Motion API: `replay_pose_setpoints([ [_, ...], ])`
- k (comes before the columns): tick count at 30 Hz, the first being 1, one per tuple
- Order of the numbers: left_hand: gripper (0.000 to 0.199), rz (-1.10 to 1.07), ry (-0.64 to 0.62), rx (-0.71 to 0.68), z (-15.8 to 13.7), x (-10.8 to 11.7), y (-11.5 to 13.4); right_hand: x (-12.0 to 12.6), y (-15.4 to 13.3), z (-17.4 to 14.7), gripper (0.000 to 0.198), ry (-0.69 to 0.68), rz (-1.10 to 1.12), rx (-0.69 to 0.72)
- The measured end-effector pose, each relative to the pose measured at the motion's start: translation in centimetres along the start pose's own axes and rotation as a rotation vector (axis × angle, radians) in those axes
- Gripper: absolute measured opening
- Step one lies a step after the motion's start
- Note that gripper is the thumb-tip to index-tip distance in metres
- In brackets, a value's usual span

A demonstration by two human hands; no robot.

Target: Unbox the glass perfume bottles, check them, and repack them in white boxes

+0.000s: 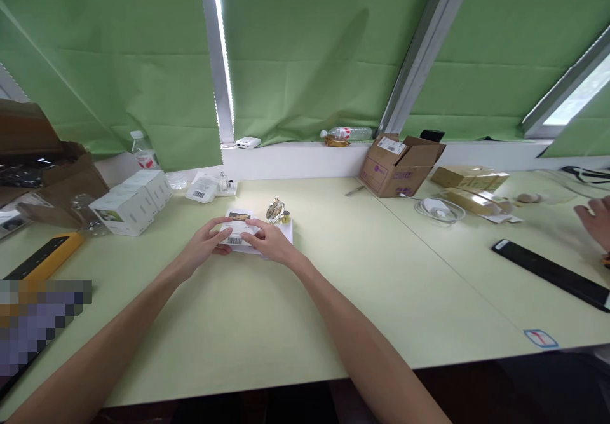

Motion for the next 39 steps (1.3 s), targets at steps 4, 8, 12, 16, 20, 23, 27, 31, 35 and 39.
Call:
replay_pose_setpoints([
  [4, 0.057, -0.002, -0.004, 0.003, 0.03, -0.02, -0.07, 0.03, 0.11, -0.01, 0.059, 0.001, 0.002, 0.001],
  [8, 0.057, 0.000, -0.008, -0.002, 0.11, -0.05, -0.17, 0.03, 0.15, 0.01, 0.060, -0.003, -0.005, 0.000],
  [12, 0.057, 0.007, -0.005, -0.001, 0.14, -0.03, -0.26, 0.05, 0.11, 0.03, 0.061, 0.000, -0.012, 0.005],
  [16, 0.057, 0.012, -0.001, -0.002, 0.09, -0.01, -0.24, 0.04, 0.29, 0.06, 0.060, -0.003, -0.009, 0.001],
  [20, 0.056, 0.011, 0.001, -0.003, 0.05, -0.03, -0.20, 0.06, 0.36, 0.08, 0.060, 0.000, -0.004, 0.001],
  [23, 0.058, 0.010, 0.005, -0.001, 0.06, -0.03, -0.19, 0.05, 0.30, 0.06, 0.060, -0.003, -0.004, -0.004],
  [27, 0.058, 0.014, 0.007, -0.008, 0.06, -0.06, -0.11, 0.07, 0.13, -0.02, 0.059, -0.001, -0.003, -0.007],
  [31, 0.057, 0.017, 0.006, -0.010, 0.01, -0.10, -0.13, 0.01, -0.03, -0.14, 0.060, -0.011, -0.004, -0.015],
  [35, 0.056, 0.026, 0.006, -0.010, -0.02, -0.10, -0.19, 0.04, -0.23, -0.18, 0.059, -0.007, 0.000, -0.015],
  [39, 0.057, 0.031, 0.011, -0.014, -0.01, -0.08, -0.18, 0.06, -0.16, -0.10, 0.060, -0.004, -0.006, -0.020],
])
Point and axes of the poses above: each hand's wrist, its own z-axis towards the middle knuckle, its own x-axis out of the back of the hand, y = z × x, the point moved 7 cm from there along z, towards the middle knuckle, and after that the axes turned 4 degrees about x, right-handed, at the moved point
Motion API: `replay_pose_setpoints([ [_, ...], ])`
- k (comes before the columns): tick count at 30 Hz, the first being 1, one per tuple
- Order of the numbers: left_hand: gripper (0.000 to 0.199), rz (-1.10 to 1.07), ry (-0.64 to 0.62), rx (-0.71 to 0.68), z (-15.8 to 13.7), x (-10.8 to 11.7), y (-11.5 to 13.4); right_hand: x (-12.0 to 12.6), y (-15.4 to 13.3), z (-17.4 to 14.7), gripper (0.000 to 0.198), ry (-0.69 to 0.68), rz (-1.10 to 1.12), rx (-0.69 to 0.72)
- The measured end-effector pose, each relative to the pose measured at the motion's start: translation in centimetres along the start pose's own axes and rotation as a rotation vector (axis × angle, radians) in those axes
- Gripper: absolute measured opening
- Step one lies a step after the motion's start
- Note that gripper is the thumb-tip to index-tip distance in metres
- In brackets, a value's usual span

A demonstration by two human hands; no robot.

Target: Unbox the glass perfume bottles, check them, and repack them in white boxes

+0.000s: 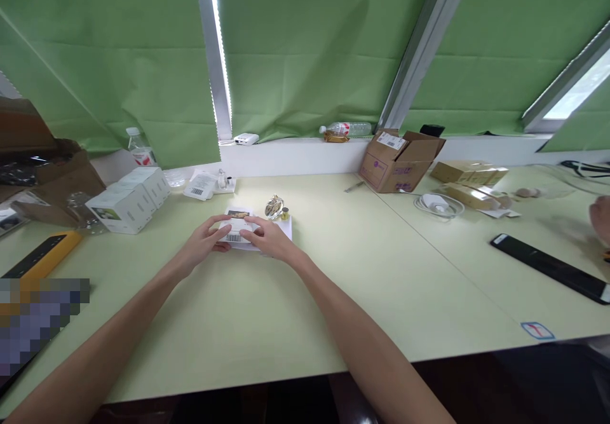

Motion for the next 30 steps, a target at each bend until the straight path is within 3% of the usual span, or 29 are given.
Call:
replay_pose_setpoints([
  [15, 0.056, -0.016, 0.000, 0.001, -0.17, -0.01, 0.31, 0.09, 0.20, 0.16, 0.066, 0.023, 0.000, 0.022],
  [23, 0.058, -0.024, 0.025, -0.029, -0.21, 0.06, 0.53, 0.52, 0.19, 0.30, 0.046, 0.114, 0.085, 0.030],
  [30, 0.060, -0.055, 0.046, -0.049, -0.07, 0.31, 0.64, 0.85, 0.15, 0.55, 0.042, 0.182, 0.143, 0.078],
])
Point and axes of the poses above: each hand's wrist, its own z-axis towards the middle knuckle, its own x-axis out of the back of the hand, y = z × x, the point moved 7 cm from there along z, towards the middle knuckle, and after that the axes turned 4 degrees about x, right-handed, at the moved point
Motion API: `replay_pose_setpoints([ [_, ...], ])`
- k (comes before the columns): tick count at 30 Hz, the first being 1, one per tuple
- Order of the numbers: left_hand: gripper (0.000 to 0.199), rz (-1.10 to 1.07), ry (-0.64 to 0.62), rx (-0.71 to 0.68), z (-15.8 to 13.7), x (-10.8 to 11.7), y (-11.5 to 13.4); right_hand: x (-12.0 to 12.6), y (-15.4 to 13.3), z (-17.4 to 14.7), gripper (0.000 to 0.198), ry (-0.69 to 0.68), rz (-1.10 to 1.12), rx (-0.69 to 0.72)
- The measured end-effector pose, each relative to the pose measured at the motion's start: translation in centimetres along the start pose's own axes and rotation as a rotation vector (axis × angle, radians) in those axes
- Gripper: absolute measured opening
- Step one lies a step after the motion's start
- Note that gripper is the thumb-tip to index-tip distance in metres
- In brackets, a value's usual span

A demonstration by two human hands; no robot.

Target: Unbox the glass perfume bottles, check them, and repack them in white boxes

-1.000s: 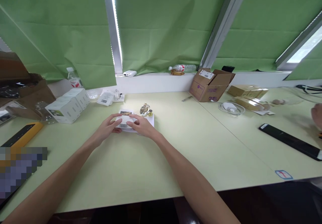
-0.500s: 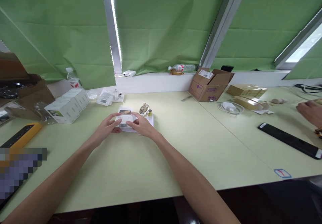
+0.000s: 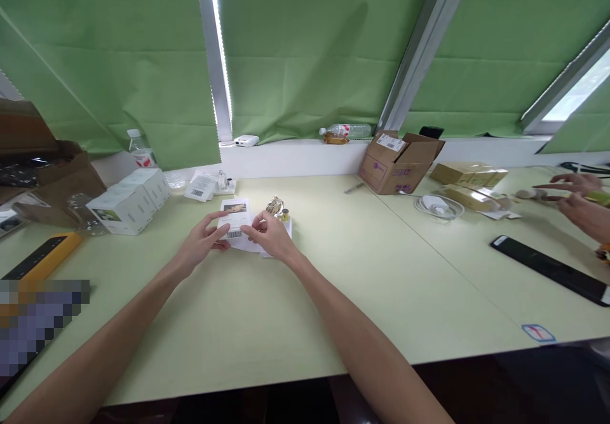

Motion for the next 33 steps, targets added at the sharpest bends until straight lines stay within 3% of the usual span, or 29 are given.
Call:
replay_pose_setpoints([
  [15, 0.053, 0.006, 0.053, -0.075, 0.2, 0.4, 0.1, 0.3, -0.4, 0.0, 0.043, 0.047, -0.048, 0.039],
  [23, 0.058, -0.026, 0.059, -0.092, 0.0, 0.6, 0.5, -0.8, -0.6, -0.3, 0.039, -0.034, -0.022, 0.064],
  [27, 0.067, -0.073, 0.130, -0.092, 0.2, 1.2, 0.3, -1.1, -1.0, -0.4, 0.036, -0.061, -0.040, 0.084],
  [33, 0.048, 0.045, 0.393, -0.172, 0.1, 4.4, 1.2, -0.9, -1.5, -0.3, 0.033, -0.040, -0.082, 0.119],
])
Point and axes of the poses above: each hand's wrist, its own z-axis towards the middle knuckle, its own x-axis out of the back of the hand, y = z × x, the point moved 7 cm from there along z, towards the middle knuckle, and after that the axes turned 4 degrees about x, right-handed, at the moved point
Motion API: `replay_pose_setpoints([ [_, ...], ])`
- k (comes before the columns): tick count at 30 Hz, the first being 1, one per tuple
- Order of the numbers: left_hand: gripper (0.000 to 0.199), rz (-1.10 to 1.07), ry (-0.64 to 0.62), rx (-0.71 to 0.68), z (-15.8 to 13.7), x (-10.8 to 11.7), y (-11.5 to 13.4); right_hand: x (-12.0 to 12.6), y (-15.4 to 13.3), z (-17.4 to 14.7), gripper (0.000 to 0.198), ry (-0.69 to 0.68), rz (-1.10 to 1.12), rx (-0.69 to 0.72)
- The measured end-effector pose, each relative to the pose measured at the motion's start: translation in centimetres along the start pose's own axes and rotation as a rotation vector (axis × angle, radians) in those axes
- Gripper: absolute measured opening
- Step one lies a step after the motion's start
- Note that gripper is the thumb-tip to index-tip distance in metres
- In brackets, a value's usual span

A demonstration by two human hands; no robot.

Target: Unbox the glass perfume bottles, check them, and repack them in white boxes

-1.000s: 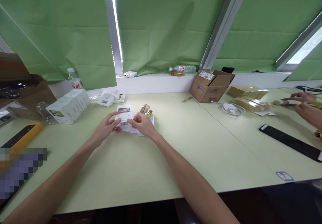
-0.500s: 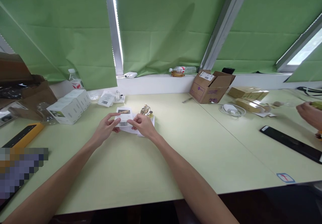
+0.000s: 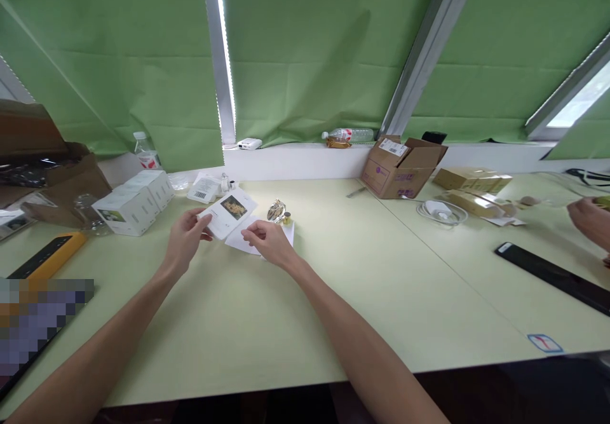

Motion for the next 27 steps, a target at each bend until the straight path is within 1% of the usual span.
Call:
replay_pose_setpoints([
  [1, 0.046, 0.073, 0.059, -0.042, 0.1, 0.8, 0.5, 0.2, -0.1, 0.0, 0.034, 0.020, 0.002, 0.006],
  [3, 0.043, 0.286, 0.180, -0.139, 0.0, 2.2, 1.8, 0.8, -0.5, 0.0, 0.036, 0.082, 0.011, 0.027],
  [5, 0.040, 0.472, 0.263, -0.233, -0.3, 3.1, 3.0, 1.7, -1.0, 0.0, 0.038, 0.169, 0.022, 0.045],
  [8, 0.038, 0.641, 0.303, -0.324, -0.7, 3.5, 4.4, 3.0, -1.5, -0.2, 0.043, 0.290, 0.036, 0.046],
  [11, 0.037, 0.765, 0.317, -0.377, -1.2, 3.2, 5.2, 4.4, -2.0, -0.5, 0.048, 0.408, 0.026, 0.035],
  [15, 0.038, 0.918, 0.248, -0.405, -1.4, 2.3, 5.2, 6.9, -2.3, -1.1, 0.053, 0.595, -0.011, 0.029],
  [17, 0.040, 1.002, 0.174, -0.424, -1.4, 1.6, 4.7, 8.2, -2.1, -1.2, 0.054, 0.673, -0.048, 0.037],
  [19, 0.043, 1.085, 0.090, -0.443, -1.4, 1.0, 4.0, 9.4, -1.8, -1.2, 0.051, 0.722, -0.105, 0.058],
  [21, 0.046, 1.148, 0.006, -0.456, -1.4, 0.3, 3.1, 10.2, -0.9, -0.9, 0.043, 0.716, -0.159, 0.055],
  [24, 0.044, 1.176, -0.096, -0.466, -1.6, -0.5, 2.1, 10.7, 1.1, -0.2, 0.033, 0.634, -0.232, -0.043],
  [27, 0.042, 1.154, -0.116, -0.480, -1.8, -1.1, 2.0, 10.9, 2.6, 0.1, 0.034, 0.536, -0.379, -0.162],
])
Point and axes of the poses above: each hand's wrist, its own z-axis towards the middle knuckle, its own x-axis out of the back of the hand, y = z × x, the point moved 7 cm from there along z, towards the middle knuckle, and after that the axes turned 4 degrees about x, right-handed, at the moved point
